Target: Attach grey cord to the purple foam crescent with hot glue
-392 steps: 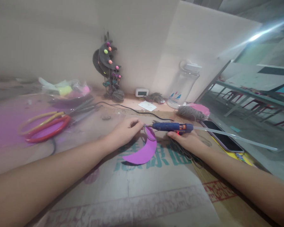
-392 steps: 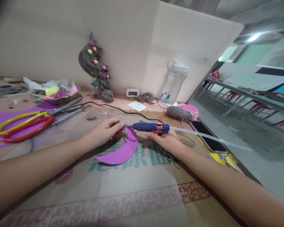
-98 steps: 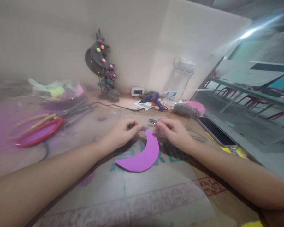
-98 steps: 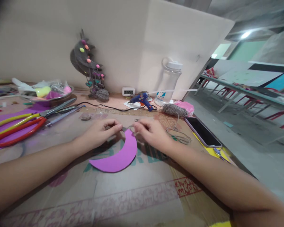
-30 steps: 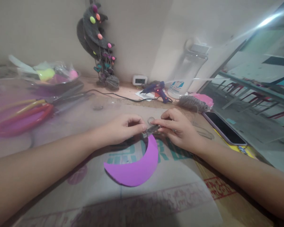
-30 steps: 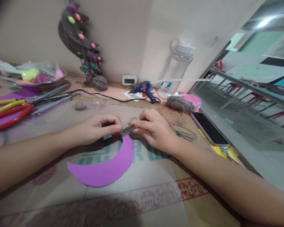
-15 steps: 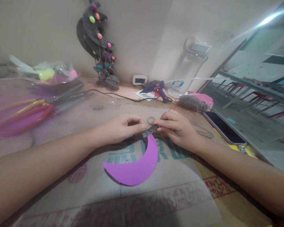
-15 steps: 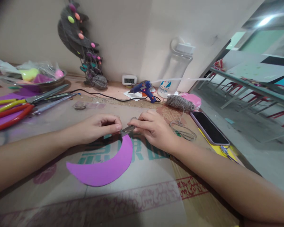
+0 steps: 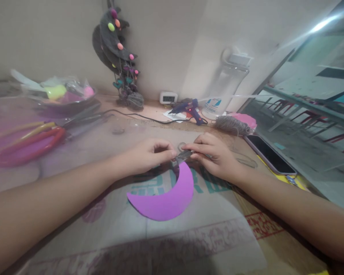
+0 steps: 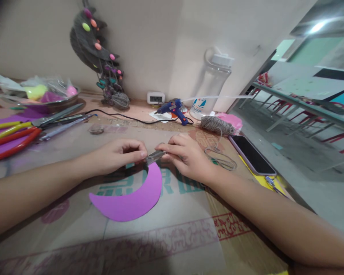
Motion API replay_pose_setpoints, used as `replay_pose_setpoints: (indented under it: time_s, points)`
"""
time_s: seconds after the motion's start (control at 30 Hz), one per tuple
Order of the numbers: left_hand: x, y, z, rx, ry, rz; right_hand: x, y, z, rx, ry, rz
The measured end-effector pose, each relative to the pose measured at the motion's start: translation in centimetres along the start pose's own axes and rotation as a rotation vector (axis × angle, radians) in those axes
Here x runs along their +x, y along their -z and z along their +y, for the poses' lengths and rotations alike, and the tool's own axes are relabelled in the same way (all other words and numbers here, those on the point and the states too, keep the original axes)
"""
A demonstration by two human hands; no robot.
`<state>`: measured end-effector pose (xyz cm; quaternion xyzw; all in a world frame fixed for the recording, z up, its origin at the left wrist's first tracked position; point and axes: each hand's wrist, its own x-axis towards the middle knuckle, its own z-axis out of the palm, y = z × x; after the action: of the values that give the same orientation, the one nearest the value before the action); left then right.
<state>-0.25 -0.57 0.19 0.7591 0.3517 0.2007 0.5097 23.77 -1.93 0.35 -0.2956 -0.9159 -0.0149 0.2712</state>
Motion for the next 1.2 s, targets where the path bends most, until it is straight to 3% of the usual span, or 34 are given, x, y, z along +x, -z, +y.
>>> replay_pose_setpoints:
  time_s: [1.0, 1.2]
  points:
    - [-0.02, 0.10, 0.19, 0.032, -0.034, -0.036, 0.23, 0.06, 0.06, -0.099, 0.124, 0.031]
    - [0.06, 0.02, 0.24, 0.033, -0.022, -0.026, 0.15, 0.16, -0.23, -0.020, 0.040, 0.009]
